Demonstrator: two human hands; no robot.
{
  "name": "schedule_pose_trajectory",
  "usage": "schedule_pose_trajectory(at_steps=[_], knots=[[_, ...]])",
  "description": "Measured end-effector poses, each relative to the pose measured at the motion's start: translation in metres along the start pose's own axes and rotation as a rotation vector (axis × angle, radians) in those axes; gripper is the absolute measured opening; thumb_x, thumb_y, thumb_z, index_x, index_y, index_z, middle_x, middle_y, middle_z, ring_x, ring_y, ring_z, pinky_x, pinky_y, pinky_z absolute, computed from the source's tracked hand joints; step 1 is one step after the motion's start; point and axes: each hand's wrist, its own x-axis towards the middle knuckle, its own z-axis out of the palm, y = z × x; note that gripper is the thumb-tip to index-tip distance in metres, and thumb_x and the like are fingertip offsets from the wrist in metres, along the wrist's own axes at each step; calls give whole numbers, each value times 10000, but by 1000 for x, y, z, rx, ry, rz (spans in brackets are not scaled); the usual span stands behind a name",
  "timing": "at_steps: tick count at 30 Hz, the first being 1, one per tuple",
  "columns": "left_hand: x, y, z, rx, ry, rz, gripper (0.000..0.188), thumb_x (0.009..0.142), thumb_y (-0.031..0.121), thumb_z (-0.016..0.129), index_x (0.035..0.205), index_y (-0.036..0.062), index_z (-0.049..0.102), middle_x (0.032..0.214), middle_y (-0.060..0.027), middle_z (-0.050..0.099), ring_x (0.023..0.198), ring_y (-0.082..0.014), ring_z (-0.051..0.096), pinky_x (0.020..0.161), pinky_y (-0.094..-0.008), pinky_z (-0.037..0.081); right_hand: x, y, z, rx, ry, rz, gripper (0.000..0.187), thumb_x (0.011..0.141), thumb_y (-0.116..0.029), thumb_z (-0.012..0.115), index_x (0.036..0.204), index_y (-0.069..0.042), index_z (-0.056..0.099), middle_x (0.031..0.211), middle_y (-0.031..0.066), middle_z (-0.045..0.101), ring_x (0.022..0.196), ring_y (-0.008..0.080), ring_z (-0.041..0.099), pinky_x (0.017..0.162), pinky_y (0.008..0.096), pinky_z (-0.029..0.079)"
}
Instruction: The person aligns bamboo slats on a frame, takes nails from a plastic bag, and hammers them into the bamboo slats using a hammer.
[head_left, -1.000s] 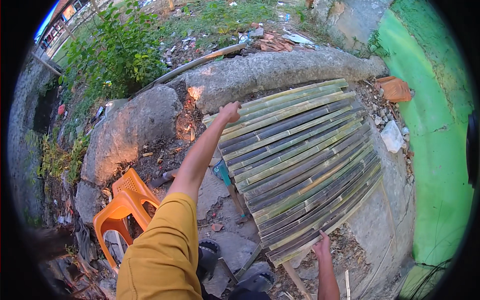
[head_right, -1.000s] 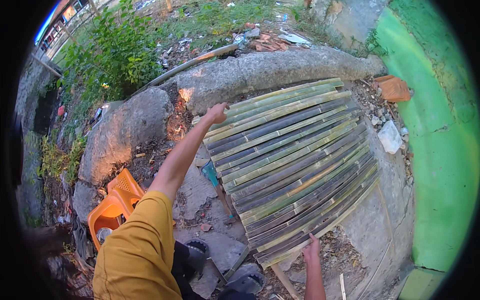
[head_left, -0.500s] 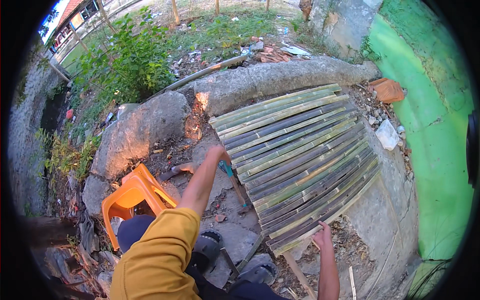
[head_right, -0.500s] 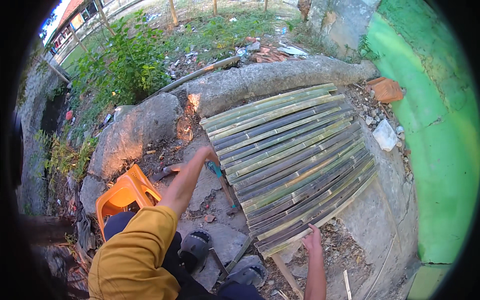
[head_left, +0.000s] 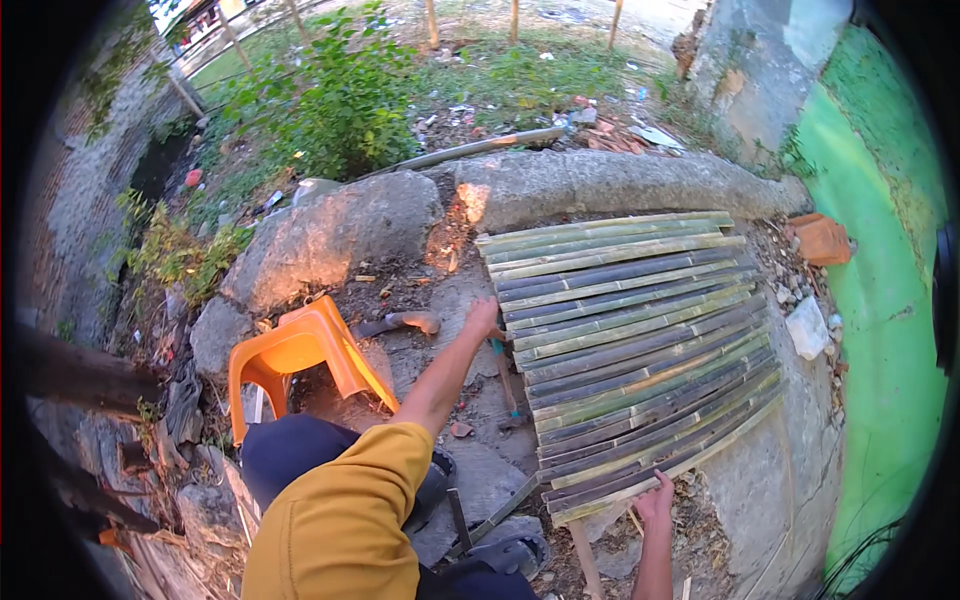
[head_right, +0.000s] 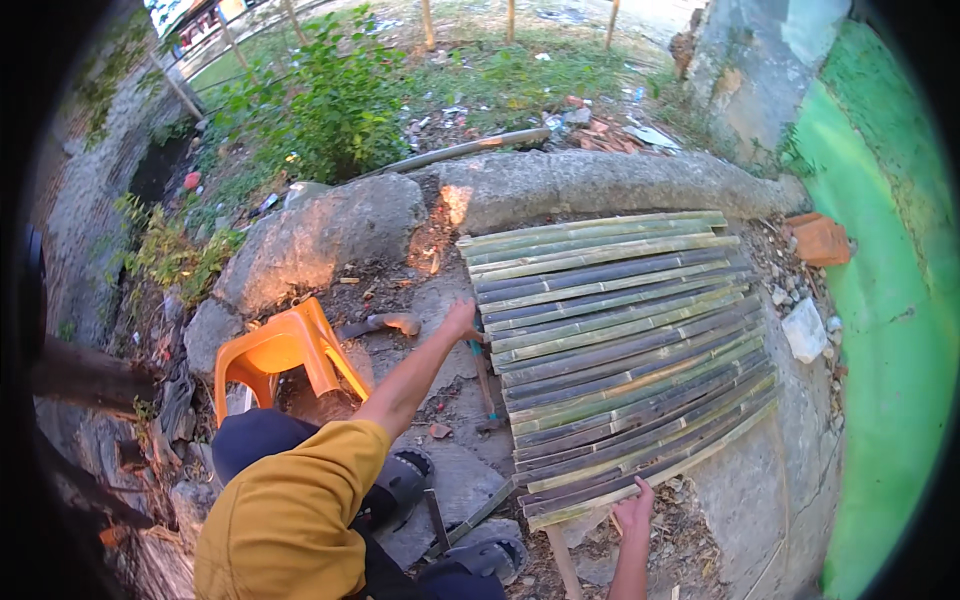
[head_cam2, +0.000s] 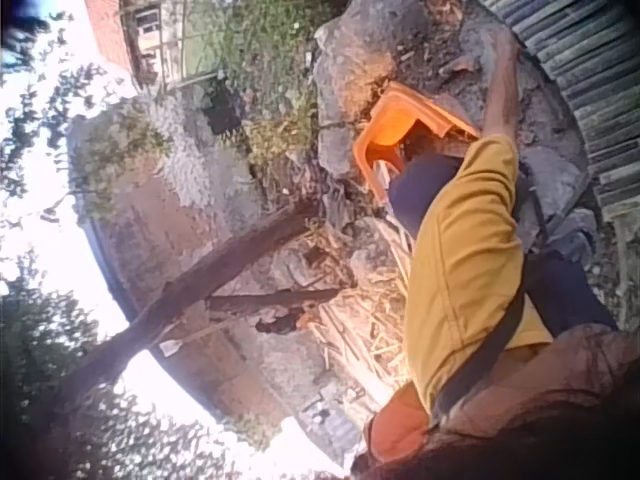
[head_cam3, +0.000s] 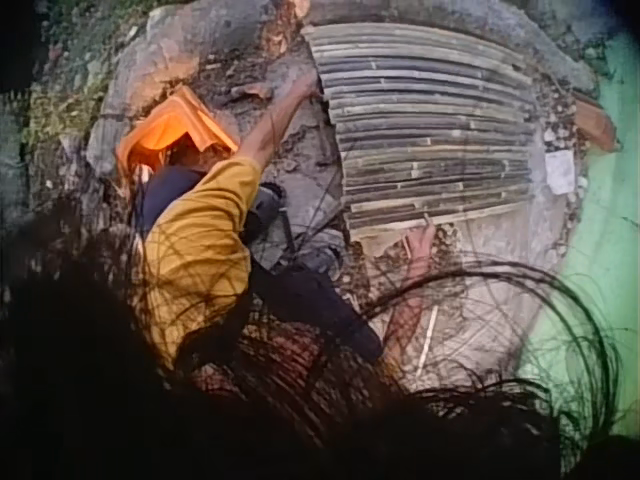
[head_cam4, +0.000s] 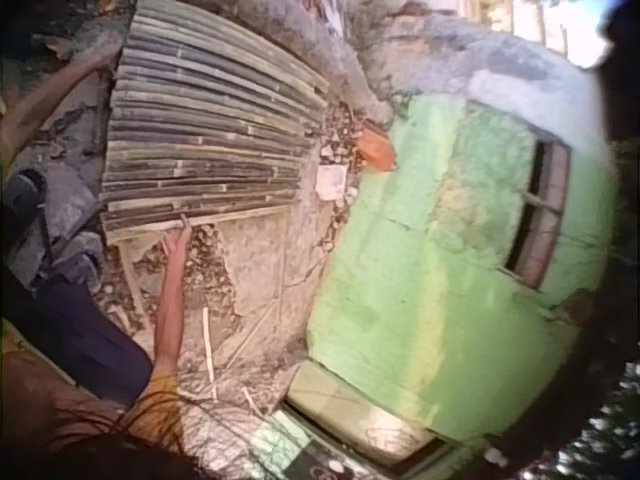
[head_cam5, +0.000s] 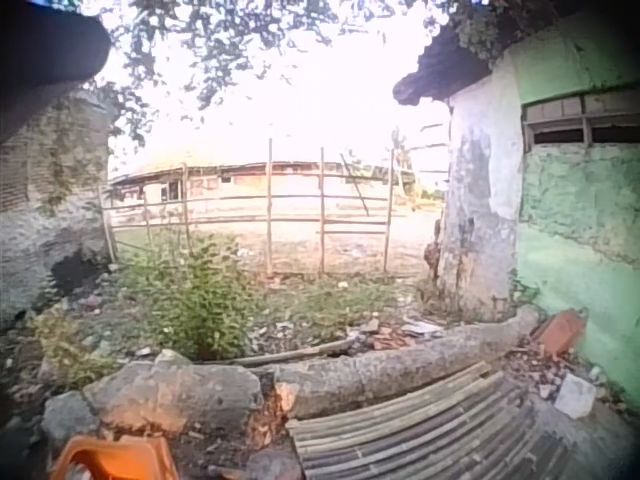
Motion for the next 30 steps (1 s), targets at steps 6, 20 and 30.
schedule_pose_trajectory(at_steps=[6,20,30], knots=[[-6,-7,13,-83,68,-52,1140,492,410,1009,1379,-24,439,1387,-303,494,1353,-476,463,1089,-516,477,3,-3,3,-10,18,-11,723,833,-332,719,1456,-96,437,1482,150,473,1340,379,472,1105,602,377],[-21,-2,9,193,234,64,943,444,445,979,1192,3,614,1151,-169,647,1143,-343,632,923,-488,571,-19,-28,2,0,-34,-26,787,835,-414,710,1453,-33,405,1462,192,466,1324,387,474,1081,639,384],[-57,-9,-137,206,-580,-168,672,670,490,782,1203,83,739,1268,-167,682,1069,-290,720,860,-440,603,-8,-49,-58,-15,52,-32,807,839,-455,696,1486,-66,410,1466,156,464,1310,378,486,1055,653,393]])
